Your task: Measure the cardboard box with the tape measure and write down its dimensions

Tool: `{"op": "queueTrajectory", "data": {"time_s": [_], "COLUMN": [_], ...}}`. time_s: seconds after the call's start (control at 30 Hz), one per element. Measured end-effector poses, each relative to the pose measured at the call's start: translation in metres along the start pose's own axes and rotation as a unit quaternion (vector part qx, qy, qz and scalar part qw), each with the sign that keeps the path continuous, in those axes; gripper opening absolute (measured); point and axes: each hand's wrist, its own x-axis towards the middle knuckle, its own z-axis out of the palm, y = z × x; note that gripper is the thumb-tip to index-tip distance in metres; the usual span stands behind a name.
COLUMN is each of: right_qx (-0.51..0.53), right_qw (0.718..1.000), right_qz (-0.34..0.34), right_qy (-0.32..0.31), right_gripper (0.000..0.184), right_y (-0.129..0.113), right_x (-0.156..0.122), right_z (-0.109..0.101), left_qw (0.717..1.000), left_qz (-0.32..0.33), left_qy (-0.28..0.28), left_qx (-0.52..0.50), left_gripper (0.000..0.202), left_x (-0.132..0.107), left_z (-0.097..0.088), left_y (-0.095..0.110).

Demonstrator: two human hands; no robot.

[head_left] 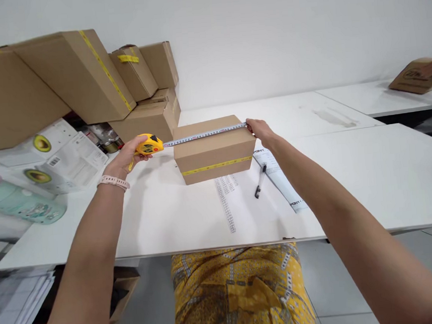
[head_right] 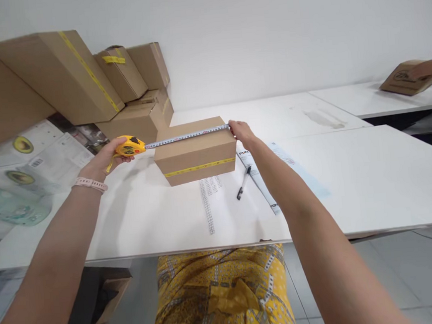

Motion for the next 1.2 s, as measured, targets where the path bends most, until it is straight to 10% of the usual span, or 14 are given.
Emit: {"op": "queueTrajectory", "data": {"time_s": [0.6, 0.77, 0.97, 1.07, 1.2], "right_qx": [-0.113, -0.135, -0.066, -0.117, -0.206], "right_qw": [0.994, 0.988, 0.985, 0.975, 0.966], "right_qz": [0.004, -0.052, -0.141, -0.14, -0.149], "right_qy": [-0.001, 0.052, -0.071, -0.127, -0.052], "right_gripper": [0.026, 0.029, 0.027, 0.03, 0.022], "right_y": [-0.015, -0.023, -0.055, -0.064, -0.061], "right_x": [-0.015, -0.006, -0.004, 0.009, 0.038], "right_z": [0.012, 0.009, 0.027, 0.054, 0.09], "left_qw": [1.0, 0.995, 0.934, 0.927, 0.925], "left_qz": [-0.007, 0.047, -0.113, -0.111, -0.105], "left_qy": [-0.01, -0.077, -0.31, -0.255, -0.194], "left_qx": [0.025, 0.047, -0.137, -0.252, -0.31], "left_gripper": [0.037, 0.043, 0.055, 0.047, 0.052], "left_x": [-0.002, -0.048, -0.157, -0.176, -0.156], "left_z": [0.029, 0.033, 0.11, 0.164, 0.204], "left_y": [0.021, 0.036, 0.001, -0.012, 0.006]}}
